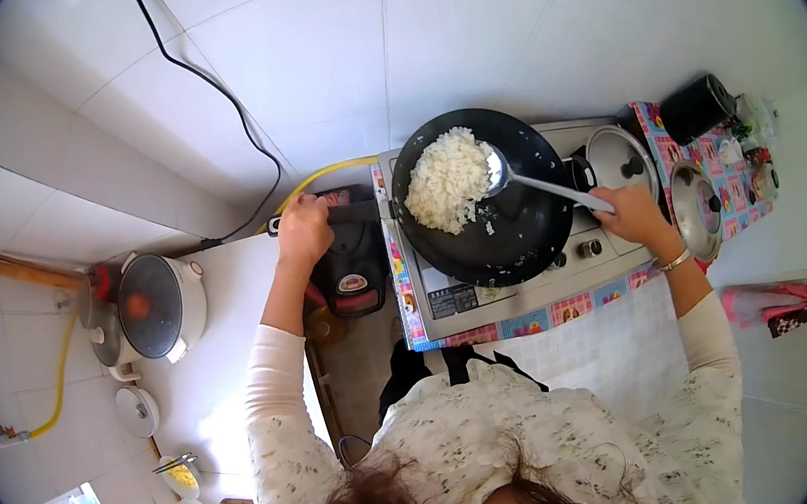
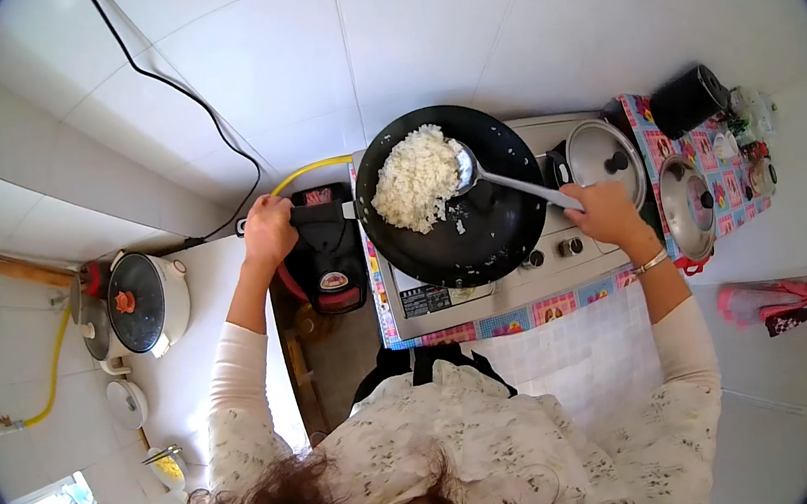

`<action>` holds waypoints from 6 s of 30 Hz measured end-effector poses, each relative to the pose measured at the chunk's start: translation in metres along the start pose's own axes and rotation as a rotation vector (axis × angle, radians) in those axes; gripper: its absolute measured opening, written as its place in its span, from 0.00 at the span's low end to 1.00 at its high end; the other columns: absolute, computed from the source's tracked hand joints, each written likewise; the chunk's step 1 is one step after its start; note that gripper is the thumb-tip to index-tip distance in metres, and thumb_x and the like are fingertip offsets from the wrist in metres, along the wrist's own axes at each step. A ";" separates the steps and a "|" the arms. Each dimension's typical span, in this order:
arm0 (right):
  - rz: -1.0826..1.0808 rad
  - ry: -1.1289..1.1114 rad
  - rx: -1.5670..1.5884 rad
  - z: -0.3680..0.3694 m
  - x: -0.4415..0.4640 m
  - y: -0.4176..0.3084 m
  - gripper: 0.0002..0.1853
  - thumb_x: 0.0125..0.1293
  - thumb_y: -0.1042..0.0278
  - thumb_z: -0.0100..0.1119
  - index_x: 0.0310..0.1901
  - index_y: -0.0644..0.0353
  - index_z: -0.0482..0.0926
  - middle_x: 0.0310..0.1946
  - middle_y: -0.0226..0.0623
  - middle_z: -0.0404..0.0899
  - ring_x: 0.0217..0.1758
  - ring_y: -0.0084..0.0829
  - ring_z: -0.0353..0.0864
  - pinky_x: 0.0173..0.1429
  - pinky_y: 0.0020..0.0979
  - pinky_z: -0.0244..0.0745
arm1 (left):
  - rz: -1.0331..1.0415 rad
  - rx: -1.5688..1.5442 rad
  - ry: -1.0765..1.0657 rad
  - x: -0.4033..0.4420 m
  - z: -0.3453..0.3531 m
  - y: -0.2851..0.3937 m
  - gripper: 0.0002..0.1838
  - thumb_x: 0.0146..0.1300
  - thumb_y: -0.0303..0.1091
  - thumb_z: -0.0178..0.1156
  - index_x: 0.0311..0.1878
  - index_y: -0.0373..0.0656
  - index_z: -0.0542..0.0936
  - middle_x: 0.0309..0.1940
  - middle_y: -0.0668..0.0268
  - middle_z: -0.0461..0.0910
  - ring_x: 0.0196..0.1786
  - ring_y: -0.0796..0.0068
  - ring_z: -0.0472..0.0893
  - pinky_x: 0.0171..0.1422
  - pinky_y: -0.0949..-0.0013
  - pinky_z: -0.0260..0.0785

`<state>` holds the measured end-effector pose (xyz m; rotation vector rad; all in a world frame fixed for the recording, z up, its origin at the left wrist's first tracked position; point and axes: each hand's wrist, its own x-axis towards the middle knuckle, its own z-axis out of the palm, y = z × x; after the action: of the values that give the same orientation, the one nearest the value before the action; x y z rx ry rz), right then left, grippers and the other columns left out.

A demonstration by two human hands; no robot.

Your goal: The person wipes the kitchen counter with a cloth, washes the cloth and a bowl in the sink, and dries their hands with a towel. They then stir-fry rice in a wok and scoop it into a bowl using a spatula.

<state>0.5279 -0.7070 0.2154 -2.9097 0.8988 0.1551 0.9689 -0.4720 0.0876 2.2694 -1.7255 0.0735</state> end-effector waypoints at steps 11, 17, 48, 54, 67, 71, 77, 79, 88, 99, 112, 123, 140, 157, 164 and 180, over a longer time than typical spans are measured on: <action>-0.089 0.205 -0.250 -0.081 -0.004 -0.007 0.18 0.54 0.74 0.57 0.47 0.47 0.78 0.25 0.38 0.74 0.27 0.43 0.76 0.30 0.39 0.69 | 0.009 0.015 -0.025 0.003 -0.001 0.001 0.08 0.39 0.20 0.55 0.27 0.40 0.76 0.30 0.57 0.78 0.44 0.57 0.76 0.58 0.63 0.65; -0.294 0.278 -0.251 -0.084 0.064 -0.039 0.19 0.54 0.76 0.56 0.49 0.48 0.77 0.27 0.39 0.72 0.27 0.42 0.75 0.30 0.39 0.68 | 0.042 -0.003 0.034 0.003 -0.002 0.002 0.06 0.39 0.21 0.55 0.24 0.40 0.74 0.28 0.57 0.77 0.41 0.55 0.76 0.54 0.61 0.66; 0.180 -0.443 -0.419 -0.156 0.072 -0.019 0.11 0.49 0.66 0.60 0.33 0.60 0.83 0.26 0.45 0.80 0.31 0.43 0.80 0.38 0.39 0.74 | -0.009 -0.022 0.045 0.000 0.001 0.002 0.06 0.39 0.20 0.54 0.24 0.40 0.74 0.29 0.55 0.77 0.42 0.54 0.75 0.55 0.61 0.66; 0.265 -0.531 0.020 -0.093 0.064 0.025 0.15 0.49 0.60 0.61 0.36 0.58 0.84 0.25 0.45 0.81 0.31 0.39 0.81 0.37 0.37 0.73 | -0.042 -0.024 0.051 -0.002 -0.003 0.008 0.06 0.40 0.20 0.54 0.24 0.41 0.74 0.28 0.56 0.77 0.42 0.55 0.75 0.54 0.62 0.66; 0.123 -0.096 -0.207 -0.122 0.026 -0.027 0.12 0.54 0.56 0.60 0.37 0.52 0.84 0.26 0.41 0.80 0.32 0.42 0.79 0.39 0.38 0.73 | -0.024 -0.017 -0.006 0.001 -0.004 0.006 0.06 0.40 0.20 0.54 0.24 0.41 0.73 0.29 0.56 0.77 0.44 0.55 0.75 0.56 0.62 0.65; 0.182 -0.311 -0.388 -0.125 0.023 -0.023 0.13 0.54 0.56 0.59 0.36 0.54 0.84 0.26 0.41 0.80 0.32 0.41 0.80 0.38 0.37 0.74 | -0.025 -0.001 -0.032 0.001 -0.007 0.008 0.06 0.39 0.20 0.54 0.24 0.41 0.73 0.29 0.56 0.77 0.44 0.55 0.75 0.57 0.62 0.64; 0.318 -0.689 0.001 -0.094 -0.001 -0.046 0.14 0.54 0.57 0.59 0.35 0.57 0.84 0.29 0.44 0.81 0.33 0.44 0.80 0.41 0.38 0.75 | -0.021 -0.014 0.008 -0.001 0.003 0.003 0.06 0.40 0.20 0.54 0.24 0.40 0.73 0.28 0.56 0.77 0.42 0.55 0.76 0.57 0.62 0.64; 0.126 -0.612 0.080 -0.055 -0.020 -0.047 0.14 0.54 0.61 0.61 0.41 0.56 0.83 0.31 0.45 0.81 0.35 0.43 0.81 0.42 0.35 0.75 | -0.016 -0.012 0.030 -0.001 0.000 0.005 0.06 0.39 0.20 0.54 0.24 0.40 0.73 0.28 0.56 0.77 0.41 0.55 0.76 0.57 0.62 0.65; 0.518 -0.412 0.869 0.000 -0.057 -0.064 0.24 0.57 0.70 0.59 0.58 0.50 0.74 0.22 0.32 0.75 0.21 0.23 0.69 0.25 0.27 0.66 | 0.006 -0.027 0.035 0.000 0.000 0.003 0.05 0.40 0.20 0.54 0.24 0.40 0.73 0.28 0.55 0.77 0.42 0.54 0.76 0.56 0.61 0.65; 0.083 -0.506 -0.013 -0.070 -0.052 -0.105 0.23 0.56 0.63 0.59 0.57 0.51 0.75 0.26 0.48 0.78 0.30 0.45 0.78 0.36 0.43 0.71 | 0.019 -0.009 0.027 -0.001 -0.006 0.007 0.06 0.40 0.19 0.53 0.24 0.39 0.74 0.29 0.56 0.77 0.42 0.54 0.75 0.52 0.60 0.67; 0.492 -0.517 0.431 -0.076 -0.057 -0.094 0.20 0.58 0.59 0.56 0.52 0.55 0.78 0.35 0.45 0.81 0.35 0.45 0.79 0.43 0.39 0.73 | 0.023 0.043 -0.031 0.000 -0.008 0.007 0.06 0.41 0.22 0.55 0.26 0.40 0.77 0.30 0.58 0.78 0.42 0.59 0.76 0.55 0.63 0.65; 0.094 -0.054 -0.284 -0.040 -0.014 -0.063 0.10 0.55 0.60 0.60 0.30 0.57 0.78 0.23 0.42 0.78 0.29 0.42 0.80 0.34 0.41 0.72 | 0.064 0.004 -0.006 0.002 -0.001 0.000 0.05 0.41 0.22 0.55 0.25 0.41 0.76 0.29 0.58 0.78 0.42 0.59 0.76 0.54 0.63 0.65; -0.199 0.309 -0.385 -0.078 0.028 -0.072 0.12 0.57 0.70 0.52 0.45 0.52 0.76 0.28 0.40 0.73 0.27 0.39 0.77 0.30 0.38 0.71 | 0.041 0.009 -0.025 0.004 -0.001 0.002 0.06 0.40 0.20 0.54 0.24 0.41 0.74 0.30 0.57 0.78 0.44 0.55 0.75 0.55 0.61 0.66; -0.166 0.095 -0.397 -0.095 -0.035 -0.086 0.13 0.55 0.72 0.53 0.42 0.47 0.80 0.24 0.35 0.72 0.28 0.36 0.76 0.31 0.36 0.68 | 0.041 0.025 0.036 0.003 0.002 0.004 0.05 0.40 0.21 0.55 0.24 0.40 0.75 0.28 0.58 0.77 0.40 0.58 0.76 0.53 0.62 0.66; -0.108 0.193 -0.411 -0.093 -0.009 -0.095 0.14 0.56 0.69 0.52 0.44 0.47 0.78 0.23 0.35 0.73 0.28 0.36 0.78 0.29 0.36 0.70 | 0.057 0.042 0.031 0.000 -0.001 0.004 0.05 0.41 0.20 0.54 0.24 0.40 0.75 0.28 0.58 0.77 0.40 0.57 0.76 0.52 0.61 0.66; -0.145 0.116 -0.279 -0.079 -0.054 -0.081 0.14 0.54 0.72 0.53 0.42 0.47 0.81 0.21 0.36 0.70 0.26 0.38 0.74 0.30 0.37 0.67 | 0.032 0.066 -0.019 0.004 -0.005 0.007 0.05 0.42 0.20 0.54 0.25 0.40 0.75 0.30 0.57 0.78 0.41 0.57 0.76 0.51 0.61 0.66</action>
<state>0.5345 -0.6195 0.3048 -3.2600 0.7291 0.1099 0.9641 -0.4763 0.0948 2.2967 -1.7951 0.1175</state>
